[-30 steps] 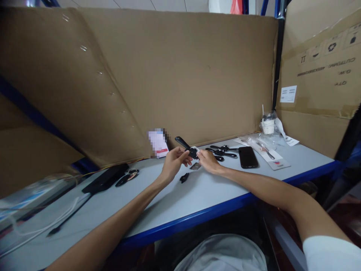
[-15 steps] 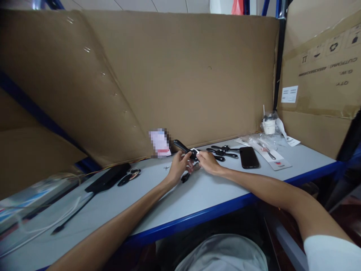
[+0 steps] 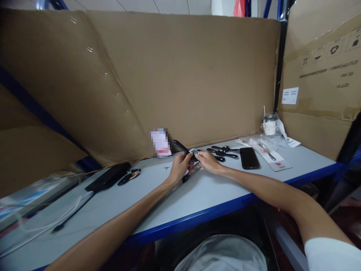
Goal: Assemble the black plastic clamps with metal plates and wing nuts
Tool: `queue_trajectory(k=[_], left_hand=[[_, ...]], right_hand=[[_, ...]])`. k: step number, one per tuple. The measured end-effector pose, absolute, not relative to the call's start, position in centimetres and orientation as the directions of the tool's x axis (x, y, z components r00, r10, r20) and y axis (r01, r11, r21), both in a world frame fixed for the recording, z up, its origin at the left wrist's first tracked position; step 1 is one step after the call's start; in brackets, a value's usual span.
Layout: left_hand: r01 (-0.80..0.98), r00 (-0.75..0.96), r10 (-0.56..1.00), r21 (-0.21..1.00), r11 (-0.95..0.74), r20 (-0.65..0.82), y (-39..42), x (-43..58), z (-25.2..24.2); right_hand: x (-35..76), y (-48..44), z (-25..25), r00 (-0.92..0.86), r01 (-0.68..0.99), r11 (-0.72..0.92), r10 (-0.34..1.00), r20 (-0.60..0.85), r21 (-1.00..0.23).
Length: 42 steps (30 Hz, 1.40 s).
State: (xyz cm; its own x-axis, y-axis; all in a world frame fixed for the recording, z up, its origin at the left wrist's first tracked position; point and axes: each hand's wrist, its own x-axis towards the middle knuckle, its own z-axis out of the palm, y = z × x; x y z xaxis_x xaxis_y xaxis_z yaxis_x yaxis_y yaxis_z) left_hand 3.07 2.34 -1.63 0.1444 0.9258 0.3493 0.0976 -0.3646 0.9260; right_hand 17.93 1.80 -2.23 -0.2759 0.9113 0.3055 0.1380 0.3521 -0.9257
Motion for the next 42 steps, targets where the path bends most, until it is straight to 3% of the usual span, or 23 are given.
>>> queue_trajectory(k=[16, 26, 36, 38, 40, 42], left_hand=[[0.125, 0.104, 0.935, 0.928, -0.351, 0.339, 2.0, 3.2, -1.4], [0.098, 0.142, 0.937, 0.937, -0.335, 0.32, 2.2, 3.1, -1.3], [0.104, 0.26, 0.905, 0.922, -0.372, 0.335, 2.8, 2.5, -1.1], [0.112, 0.211, 0.904, 0.91, -0.4, 0.372, 3.7, 1.5, -0.5], [0.218, 0.098, 0.89, 0.863, -0.456, 0.446, 5.1, -0.5, 0.3], [0.443, -0.022, 0.834, 0.753, -0.486, 0.552, 6.6, -3.1, 1.1]], right_hand=[[17.9, 1.0, -1.6, -0.309, 0.11, 0.28, 0.921, 0.235, -0.954], [17.9, 1.4, -1.9, -0.223, 0.313, 0.483, 0.874, 0.432, -0.818], [17.8, 1.7, -2.2, -0.153, 0.33, 0.457, 0.889, 0.431, -0.826], [18.0, 2.1, -2.3, -0.1, 0.32, 0.427, 0.903, 0.418, -0.846], [18.4, 2.6, -2.2, -0.024, 0.302, 0.394, 0.914, 0.406, -0.868], [19.1, 2.9, -2.2, 0.036, 0.279, 0.369, 0.919, 0.393, -0.887]])
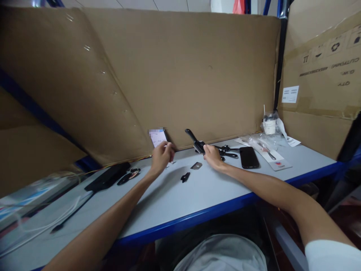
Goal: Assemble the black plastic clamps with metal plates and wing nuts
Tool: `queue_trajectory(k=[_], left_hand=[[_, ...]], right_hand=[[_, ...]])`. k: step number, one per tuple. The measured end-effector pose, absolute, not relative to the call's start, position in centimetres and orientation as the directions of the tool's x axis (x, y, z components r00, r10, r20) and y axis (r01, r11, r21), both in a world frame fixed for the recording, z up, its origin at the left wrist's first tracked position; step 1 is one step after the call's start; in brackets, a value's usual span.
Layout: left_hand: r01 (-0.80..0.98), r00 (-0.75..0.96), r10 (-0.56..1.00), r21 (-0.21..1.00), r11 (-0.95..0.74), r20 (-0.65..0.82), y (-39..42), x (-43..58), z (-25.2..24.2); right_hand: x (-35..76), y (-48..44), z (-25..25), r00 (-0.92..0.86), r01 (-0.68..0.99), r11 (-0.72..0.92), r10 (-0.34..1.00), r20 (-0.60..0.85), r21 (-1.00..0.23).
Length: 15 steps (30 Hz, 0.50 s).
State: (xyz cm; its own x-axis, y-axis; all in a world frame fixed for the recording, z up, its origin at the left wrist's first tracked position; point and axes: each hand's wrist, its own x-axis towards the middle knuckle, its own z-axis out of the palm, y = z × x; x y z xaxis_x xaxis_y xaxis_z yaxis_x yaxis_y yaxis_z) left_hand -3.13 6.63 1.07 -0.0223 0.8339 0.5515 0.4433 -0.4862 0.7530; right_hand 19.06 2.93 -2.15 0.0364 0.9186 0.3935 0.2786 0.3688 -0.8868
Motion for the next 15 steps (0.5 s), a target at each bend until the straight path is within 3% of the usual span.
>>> queue_trajectory(k=[2, 5, 10, 15], left_hand=[[0.713, -0.036, 0.787, 0.568, -0.411, 0.615, 8.0, -6.0, 1.7], [0.886, 0.095, 0.891, 0.371, -0.279, 0.443, 9.4, -9.0, 1.8], [0.865, 0.374, 0.904, 0.273, -0.42, 0.207, 11.0, -10.3, 0.0], [0.89, 0.385, 0.895, 0.165, -0.425, 0.226, 11.8, -10.2, -2.1]], right_hand=[[19.6, 3.2, -2.1, 0.062, 0.261, 0.35, 0.924, 0.377, -0.9], [19.9, 3.6, -2.2, 0.072, 0.28, 0.306, 0.938, 0.338, -0.91], [19.3, 3.8, -2.9, 0.045, 0.319, 0.285, 0.948, 0.315, -0.904], [18.9, 3.7, -3.2, -0.009, 0.344, 0.302, 0.948, 0.318, -0.889]])
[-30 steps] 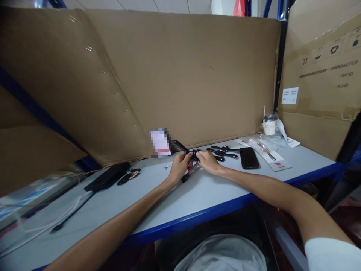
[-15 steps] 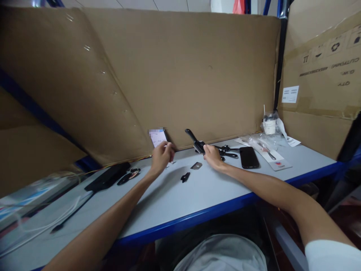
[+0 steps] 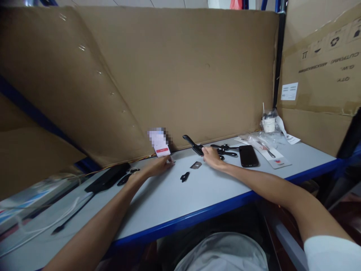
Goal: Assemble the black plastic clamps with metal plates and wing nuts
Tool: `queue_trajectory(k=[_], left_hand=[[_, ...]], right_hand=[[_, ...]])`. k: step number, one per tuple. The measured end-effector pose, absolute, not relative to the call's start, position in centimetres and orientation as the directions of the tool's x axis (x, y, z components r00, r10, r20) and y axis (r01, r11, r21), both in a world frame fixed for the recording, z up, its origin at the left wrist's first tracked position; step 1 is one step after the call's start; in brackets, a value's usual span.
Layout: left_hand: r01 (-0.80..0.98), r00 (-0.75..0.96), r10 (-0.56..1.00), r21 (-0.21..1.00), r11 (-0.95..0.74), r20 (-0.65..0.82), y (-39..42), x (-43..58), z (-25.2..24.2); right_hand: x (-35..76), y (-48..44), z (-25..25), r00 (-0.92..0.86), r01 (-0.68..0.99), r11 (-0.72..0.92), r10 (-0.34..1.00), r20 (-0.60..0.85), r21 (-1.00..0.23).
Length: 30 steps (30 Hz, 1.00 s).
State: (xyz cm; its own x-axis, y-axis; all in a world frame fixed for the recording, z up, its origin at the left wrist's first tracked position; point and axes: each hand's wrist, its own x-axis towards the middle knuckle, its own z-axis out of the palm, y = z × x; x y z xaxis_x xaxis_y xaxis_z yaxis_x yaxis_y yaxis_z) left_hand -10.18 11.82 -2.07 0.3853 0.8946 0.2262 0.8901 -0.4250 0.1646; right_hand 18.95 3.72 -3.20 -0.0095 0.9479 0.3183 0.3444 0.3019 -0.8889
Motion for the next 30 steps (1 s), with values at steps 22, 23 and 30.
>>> queue_trajectory(k=[22, 23, 30], left_hand=[[0.893, 0.449, 0.866, -0.148, -0.425, 0.221, 8.8, -6.1, -0.8], [0.9, 0.436, 0.86, -0.116, -0.421, 0.263, 8.5, -5.9, -0.5], [0.825, 0.435, 0.77, 0.136, -0.548, 0.466, 4.8, -1.8, 0.7]], right_hand=[[18.9, 3.7, -3.3, -0.033, 0.528, 0.339, 0.924, 0.38, -0.779], [18.9, 3.6, -3.2, -0.034, 0.561, 0.338, 0.922, 0.386, -0.756], [18.4, 2.8, -2.5, -0.102, 0.799, 0.305, 0.918, 0.383, -0.518]])
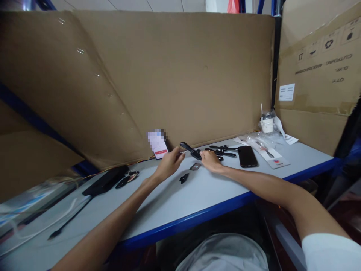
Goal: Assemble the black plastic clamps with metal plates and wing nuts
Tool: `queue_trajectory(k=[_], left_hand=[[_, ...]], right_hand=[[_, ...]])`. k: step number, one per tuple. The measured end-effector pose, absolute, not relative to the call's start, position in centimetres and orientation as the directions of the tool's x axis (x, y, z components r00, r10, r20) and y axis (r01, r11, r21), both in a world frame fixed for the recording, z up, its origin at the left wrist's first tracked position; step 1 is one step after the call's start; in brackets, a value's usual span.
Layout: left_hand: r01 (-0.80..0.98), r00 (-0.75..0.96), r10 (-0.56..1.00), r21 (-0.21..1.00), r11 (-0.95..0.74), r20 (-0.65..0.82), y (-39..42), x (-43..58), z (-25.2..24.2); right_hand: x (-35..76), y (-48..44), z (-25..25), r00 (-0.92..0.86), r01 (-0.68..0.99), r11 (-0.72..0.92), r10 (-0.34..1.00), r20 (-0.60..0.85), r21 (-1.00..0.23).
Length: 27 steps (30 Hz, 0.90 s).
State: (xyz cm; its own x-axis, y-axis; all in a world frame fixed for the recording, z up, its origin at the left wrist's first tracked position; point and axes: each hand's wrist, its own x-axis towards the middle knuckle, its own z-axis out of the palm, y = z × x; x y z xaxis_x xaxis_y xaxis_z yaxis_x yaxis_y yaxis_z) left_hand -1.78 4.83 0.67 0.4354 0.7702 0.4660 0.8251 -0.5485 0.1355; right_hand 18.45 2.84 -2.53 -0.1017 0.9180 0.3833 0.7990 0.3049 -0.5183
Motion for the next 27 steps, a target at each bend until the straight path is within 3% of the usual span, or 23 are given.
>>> queue_trajectory(k=[5, 8, 18, 27], left_hand=[[0.851, 0.522, 0.805, -0.11, -0.514, 0.282, 1.9, 1.1, 0.6], [0.845, 0.533, 0.822, -0.178, -0.504, 0.201, 1.3, 1.4, 0.5], [0.865, 0.501, 0.845, -0.145, -0.481, 0.185, 1.1, 1.7, 0.9], [0.884, 0.461, 0.848, -0.058, -0.463, 0.26, 1.2, 1.4, 1.3]], right_hand=[[18.0, 1.8, -2.3, -0.145, 0.868, 0.277, 0.935, 0.322, -0.413], [17.7, 1.1, -2.1, -0.161, 0.896, 0.266, 0.941, 0.298, -0.356], [17.3, -0.8, -1.3, -0.176, 0.933, 0.248, 0.946, 0.272, -0.26], [17.2, -0.5, -1.5, -0.163, 0.927, 0.244, 0.946, 0.28, -0.285]])
